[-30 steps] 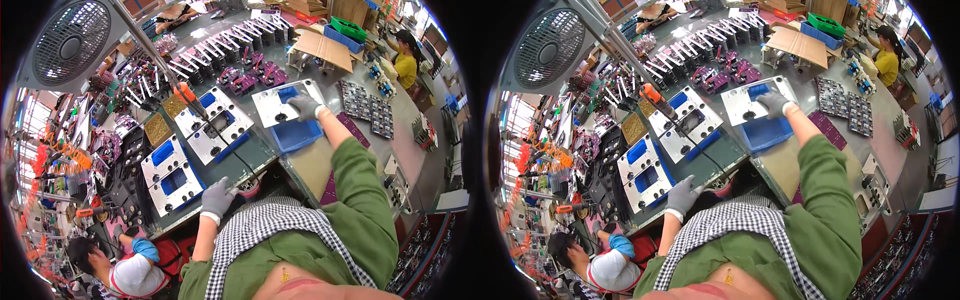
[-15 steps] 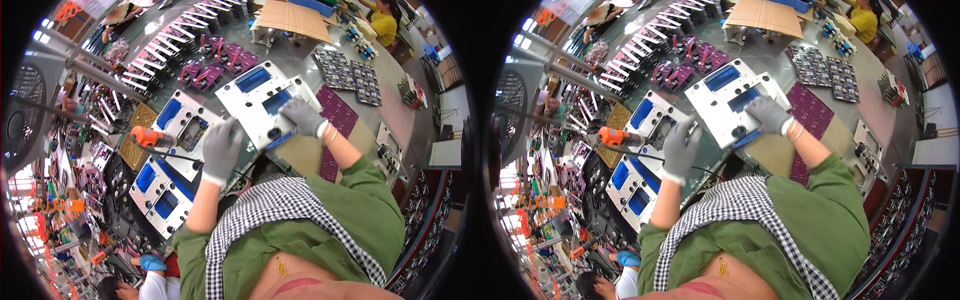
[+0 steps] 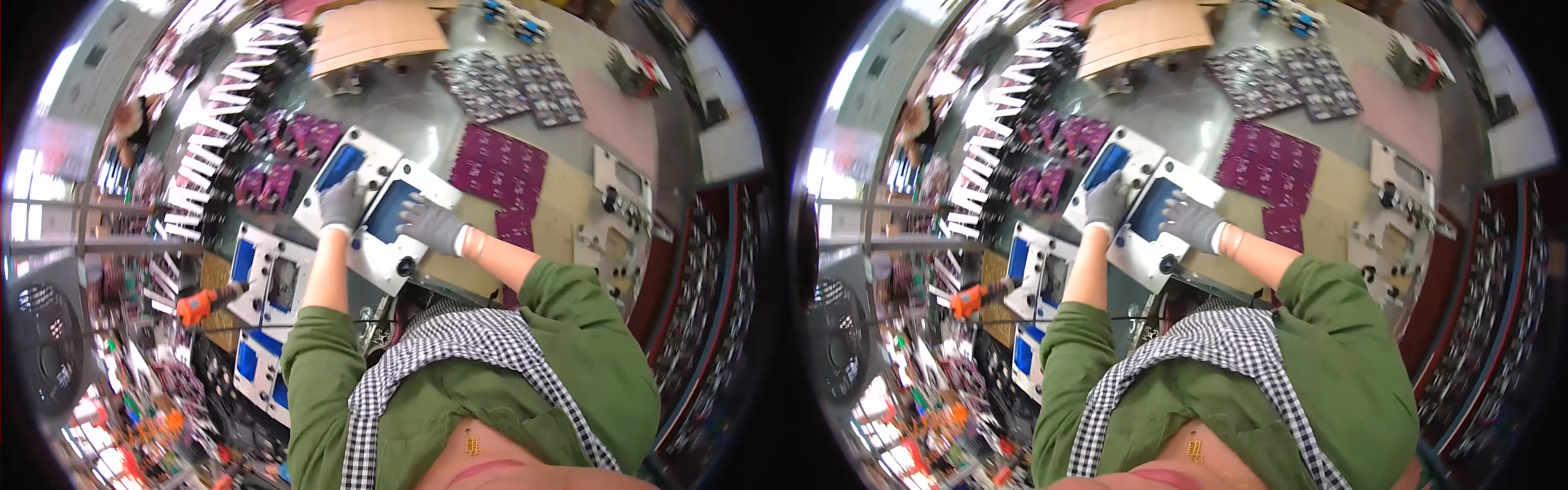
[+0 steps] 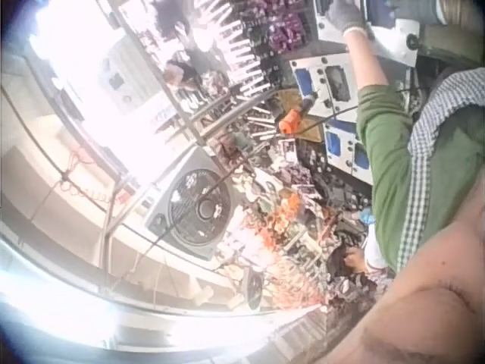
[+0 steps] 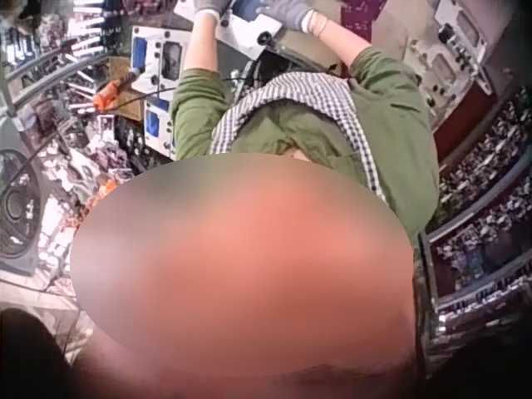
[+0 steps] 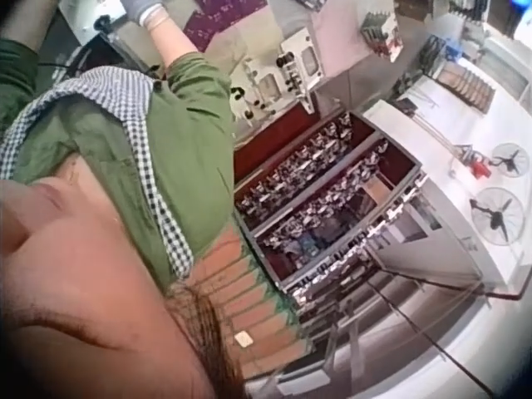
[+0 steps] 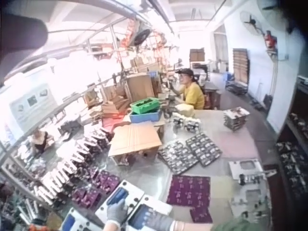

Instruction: Assembling electronic components and screwing them into place on a workbench.

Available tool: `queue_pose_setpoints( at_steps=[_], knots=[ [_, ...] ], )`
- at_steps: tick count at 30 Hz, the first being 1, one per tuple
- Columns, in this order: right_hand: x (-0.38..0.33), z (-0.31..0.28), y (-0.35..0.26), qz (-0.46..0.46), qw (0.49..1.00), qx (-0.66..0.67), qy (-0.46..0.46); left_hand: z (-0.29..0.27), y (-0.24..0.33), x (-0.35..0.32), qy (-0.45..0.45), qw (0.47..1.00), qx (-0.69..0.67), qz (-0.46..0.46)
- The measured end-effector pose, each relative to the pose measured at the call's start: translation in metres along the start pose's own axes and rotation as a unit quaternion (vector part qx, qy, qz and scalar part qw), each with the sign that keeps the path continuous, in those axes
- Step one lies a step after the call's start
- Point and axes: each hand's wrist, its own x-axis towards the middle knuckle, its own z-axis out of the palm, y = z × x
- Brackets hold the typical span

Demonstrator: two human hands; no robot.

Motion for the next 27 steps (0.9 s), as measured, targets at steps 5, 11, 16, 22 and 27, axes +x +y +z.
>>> queue_pose_setpoints(
  at_steps=[5,11,16,22,27],
  knots=[
    [-0.057,-0.021,-0.020,0.062,0.984,0.074,0.152,-0.033,0.006,0.004,0.065,0.991,0.119,-0.007],
    [-0.160,-0.020,-0.021,0.372,0.927,0.032,0.026,-0.207,-0.072,-0.033,0.553,0.814,0.070,-0.161],
    [-0.194,0.002,-0.030,0.469,0.881,0.053,-0.010,-0.261,-0.069,-0.061,0.652,0.749,0.121,-0.011],
    [-0.094,0.000,-0.010,0.386,0.804,0.354,0.282,-0.088,-0.016,0.000,0.205,0.973,0.017,0.106],
    [-0.047,0.011,0.008,0.459,0.769,0.381,0.231,-0.003,-0.017,-0.005,-0.029,0.997,0.054,-0.042]
  ],
)
